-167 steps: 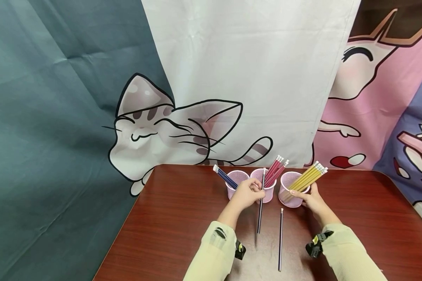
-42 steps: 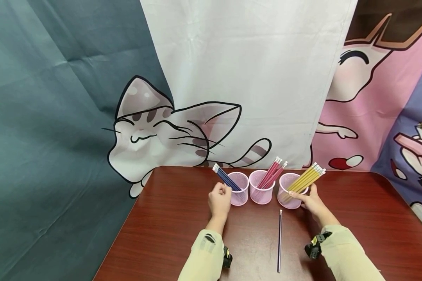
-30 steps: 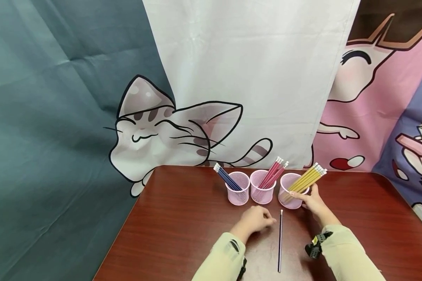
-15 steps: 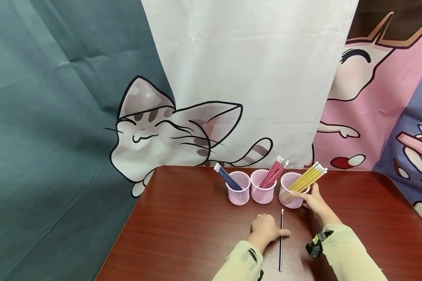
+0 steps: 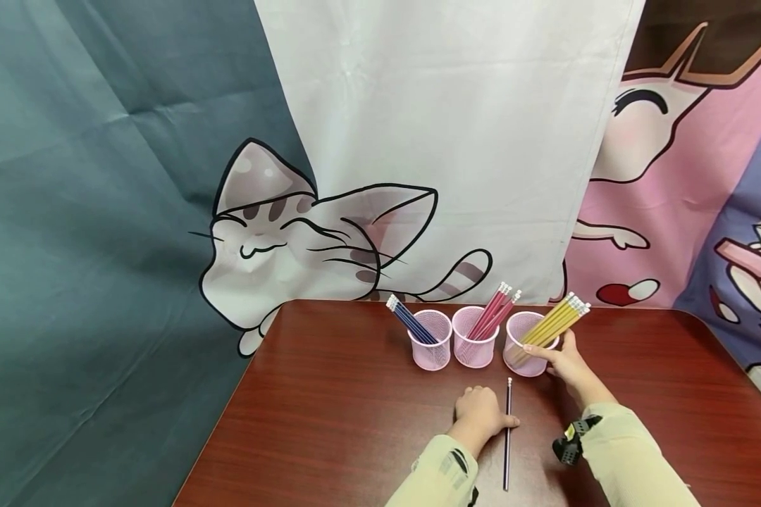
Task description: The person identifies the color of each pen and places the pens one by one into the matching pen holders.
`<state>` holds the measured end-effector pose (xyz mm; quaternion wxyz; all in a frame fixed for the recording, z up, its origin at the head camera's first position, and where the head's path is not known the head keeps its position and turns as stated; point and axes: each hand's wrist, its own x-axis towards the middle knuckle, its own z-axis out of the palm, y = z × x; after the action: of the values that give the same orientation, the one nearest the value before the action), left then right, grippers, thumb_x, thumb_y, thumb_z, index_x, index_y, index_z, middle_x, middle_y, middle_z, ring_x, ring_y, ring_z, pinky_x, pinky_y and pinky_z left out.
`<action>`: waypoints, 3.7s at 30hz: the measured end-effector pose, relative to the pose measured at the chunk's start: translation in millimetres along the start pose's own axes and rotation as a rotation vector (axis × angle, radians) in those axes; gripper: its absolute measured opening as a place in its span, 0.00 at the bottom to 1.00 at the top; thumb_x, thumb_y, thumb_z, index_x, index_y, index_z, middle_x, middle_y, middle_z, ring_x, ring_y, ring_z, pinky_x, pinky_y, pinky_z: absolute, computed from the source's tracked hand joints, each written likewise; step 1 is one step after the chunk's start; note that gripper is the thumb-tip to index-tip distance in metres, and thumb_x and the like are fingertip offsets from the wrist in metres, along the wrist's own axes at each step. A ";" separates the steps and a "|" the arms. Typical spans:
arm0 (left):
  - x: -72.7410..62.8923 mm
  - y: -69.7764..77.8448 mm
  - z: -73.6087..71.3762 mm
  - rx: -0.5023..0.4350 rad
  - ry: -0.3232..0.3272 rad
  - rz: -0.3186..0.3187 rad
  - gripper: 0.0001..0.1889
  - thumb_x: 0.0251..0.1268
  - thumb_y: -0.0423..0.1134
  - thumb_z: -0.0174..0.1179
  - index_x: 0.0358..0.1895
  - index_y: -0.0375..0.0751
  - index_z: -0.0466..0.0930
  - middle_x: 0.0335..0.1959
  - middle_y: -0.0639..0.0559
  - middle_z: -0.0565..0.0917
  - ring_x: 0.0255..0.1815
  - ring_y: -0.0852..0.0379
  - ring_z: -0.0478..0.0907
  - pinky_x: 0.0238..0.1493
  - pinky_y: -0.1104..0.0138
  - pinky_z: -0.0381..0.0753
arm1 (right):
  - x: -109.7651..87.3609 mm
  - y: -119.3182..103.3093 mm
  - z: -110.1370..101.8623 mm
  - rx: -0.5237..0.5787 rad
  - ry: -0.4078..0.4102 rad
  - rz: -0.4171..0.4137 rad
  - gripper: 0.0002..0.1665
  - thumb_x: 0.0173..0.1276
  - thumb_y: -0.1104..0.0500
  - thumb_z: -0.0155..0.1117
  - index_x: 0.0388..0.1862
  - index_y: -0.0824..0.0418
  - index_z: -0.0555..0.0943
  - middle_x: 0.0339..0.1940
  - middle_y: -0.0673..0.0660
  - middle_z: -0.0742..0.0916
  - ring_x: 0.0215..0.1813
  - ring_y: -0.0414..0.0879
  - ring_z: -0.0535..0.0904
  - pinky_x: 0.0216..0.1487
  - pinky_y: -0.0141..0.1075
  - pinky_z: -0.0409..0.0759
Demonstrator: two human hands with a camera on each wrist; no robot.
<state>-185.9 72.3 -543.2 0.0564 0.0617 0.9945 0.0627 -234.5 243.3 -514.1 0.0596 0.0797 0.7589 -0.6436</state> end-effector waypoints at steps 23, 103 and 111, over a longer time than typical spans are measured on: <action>2.2 -9.2 -7.3 -0.059 0.015 -0.014 0.24 0.32 0.64 0.69 0.21 0.47 0.80 0.26 0.56 0.82 0.33 0.58 0.78 0.26 0.66 0.76 | 0.0 0.4 -0.4 -0.033 -0.004 0.011 0.51 0.63 0.53 0.60 0.68 0.63 0.35 0.66 0.71 0.53 0.56 0.57 0.62 0.48 0.49 0.70; 42.7 -81.1 -119.6 -0.897 0.472 -0.038 0.05 0.43 0.39 0.62 0.25 0.48 0.75 0.14 0.65 0.78 0.16 0.69 0.70 0.20 0.71 0.67 | 17.9 21.9 -6.2 0.032 -0.043 -0.126 0.46 0.59 0.52 0.66 0.63 0.60 0.46 0.53 0.59 0.68 0.43 0.34 0.71 0.45 0.41 0.71; 45.8 -91.0 -125.8 -0.983 0.565 -0.053 0.06 0.47 0.37 0.61 0.29 0.47 0.74 0.18 0.60 0.82 0.18 0.68 0.74 0.23 0.70 0.71 | 3.8 4.2 -0.4 0.024 -0.033 -0.085 0.45 0.65 0.57 0.60 0.67 0.63 0.40 0.61 0.68 0.61 0.46 0.34 0.65 0.55 0.52 0.64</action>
<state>-256.7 -26.2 -436.0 -0.1881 -0.0159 0.8262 0.5309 -237.4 244.5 -518.8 0.0436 0.0376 0.7526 -0.6559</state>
